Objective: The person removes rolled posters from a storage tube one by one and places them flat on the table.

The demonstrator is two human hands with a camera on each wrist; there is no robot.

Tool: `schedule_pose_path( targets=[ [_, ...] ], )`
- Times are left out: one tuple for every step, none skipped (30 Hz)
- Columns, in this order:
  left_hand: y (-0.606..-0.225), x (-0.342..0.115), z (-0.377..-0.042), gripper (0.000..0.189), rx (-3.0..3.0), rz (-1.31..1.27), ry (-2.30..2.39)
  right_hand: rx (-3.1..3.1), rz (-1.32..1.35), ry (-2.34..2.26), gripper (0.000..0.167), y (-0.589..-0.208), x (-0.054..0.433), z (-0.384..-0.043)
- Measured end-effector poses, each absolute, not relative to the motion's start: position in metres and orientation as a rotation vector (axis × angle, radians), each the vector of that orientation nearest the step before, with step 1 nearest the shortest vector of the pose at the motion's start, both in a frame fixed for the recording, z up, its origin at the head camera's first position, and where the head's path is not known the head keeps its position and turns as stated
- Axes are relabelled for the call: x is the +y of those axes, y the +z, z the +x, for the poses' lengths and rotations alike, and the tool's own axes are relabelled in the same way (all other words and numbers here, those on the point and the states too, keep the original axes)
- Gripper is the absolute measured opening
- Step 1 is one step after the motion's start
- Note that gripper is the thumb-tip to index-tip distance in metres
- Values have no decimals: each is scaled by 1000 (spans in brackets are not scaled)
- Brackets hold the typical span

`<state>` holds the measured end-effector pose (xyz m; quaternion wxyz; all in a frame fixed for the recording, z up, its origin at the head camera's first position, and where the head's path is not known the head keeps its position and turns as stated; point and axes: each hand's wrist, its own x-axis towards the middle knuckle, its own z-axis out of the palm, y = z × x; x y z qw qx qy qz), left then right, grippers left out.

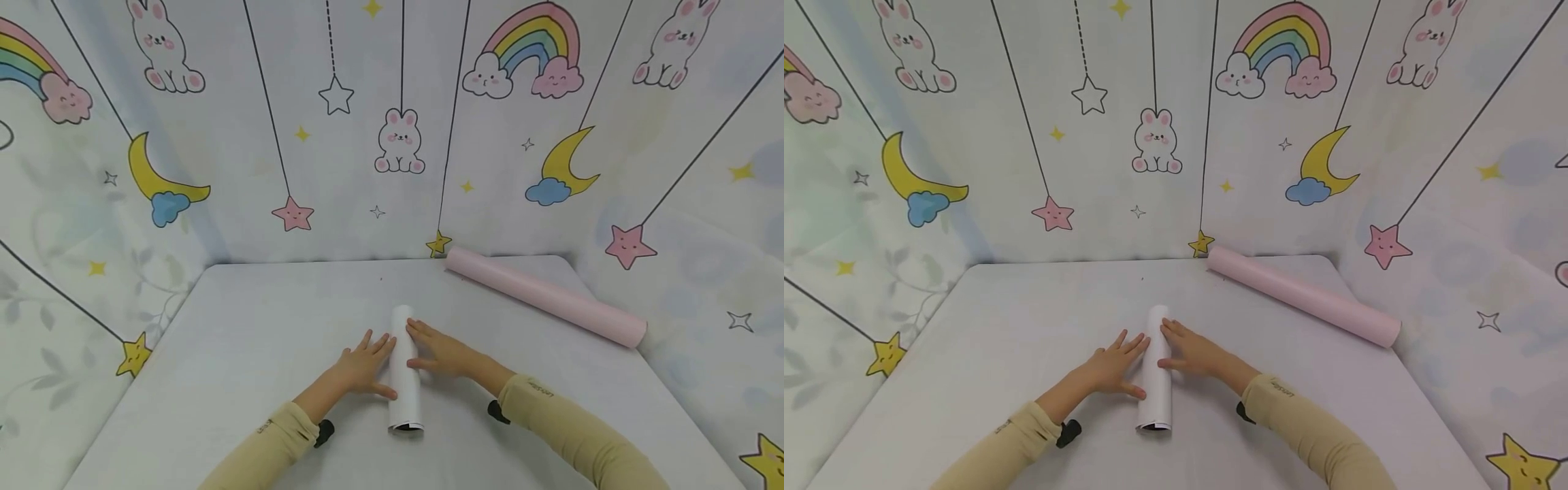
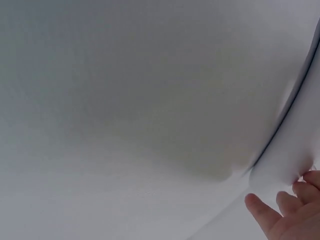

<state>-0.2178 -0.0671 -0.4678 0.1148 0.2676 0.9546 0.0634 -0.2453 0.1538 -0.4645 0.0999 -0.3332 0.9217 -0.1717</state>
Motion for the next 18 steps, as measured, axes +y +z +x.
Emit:
schedule_pose_path(
  targets=[
    [-468,-69,-218,106,2800,783,194,2721,-1003,-505,83,-465,152,-245],
    [-469,-70,-218,106,2802,783,200,2718,-1019,-502,84,-465,151,-244],
    [-470,-72,-218,106,2805,784,201,2715,-1030,-496,85,-465,149,-244],
    [-470,-73,-219,106,2807,784,206,2709,-1038,-500,86,-466,147,-244],
    [-471,-74,-219,106,2808,786,208,2706,-1040,-492,87,-466,146,-243],
    [-471,-75,-219,106,2808,789,208,2703,-1048,-488,88,-466,144,-243],
    [-469,-76,-220,106,2806,788,220,2701,-1057,-481,88,-467,143,-243],
    [-467,-77,-220,107,2805,790,230,2700,-1062,-474,88,-467,142,-243],
    [-464,-77,-220,108,2807,789,254,2700,-1069,-466,88,-467,141,-243],
    [-462,-77,-221,109,2812,789,284,2702,-1076,-455,88,-467,140,-243],
    [-459,-77,-221,110,2823,795,313,2705,-1085,-440,88,-467,140,-243],
    [-455,-76,-222,111,2834,804,352,2706,-1096,-431,87,-467,140,-243],
    [-453,-75,-223,112,2845,822,401,2706,-1107,-419,86,-468,139,-243],
    [-452,-73,-224,113,2857,845,443,2708,-1115,-410,85,-467,139,-243],
    [-451,-71,-225,114,2866,878,482,2710,-1125,-398,83,-468,139,-244],
    [-450,-68,-226,115,2872,919,506,2711,-1132,-394,82,-468,138,-244],
    [-450,-65,-226,115,2865,958,535,2715,-1137,-383,80,-468,138,-245],
    [-450,-62,-227,116,2850,1000,563,2718,-1136,-381,79,-468,137,-244]
  ],
)
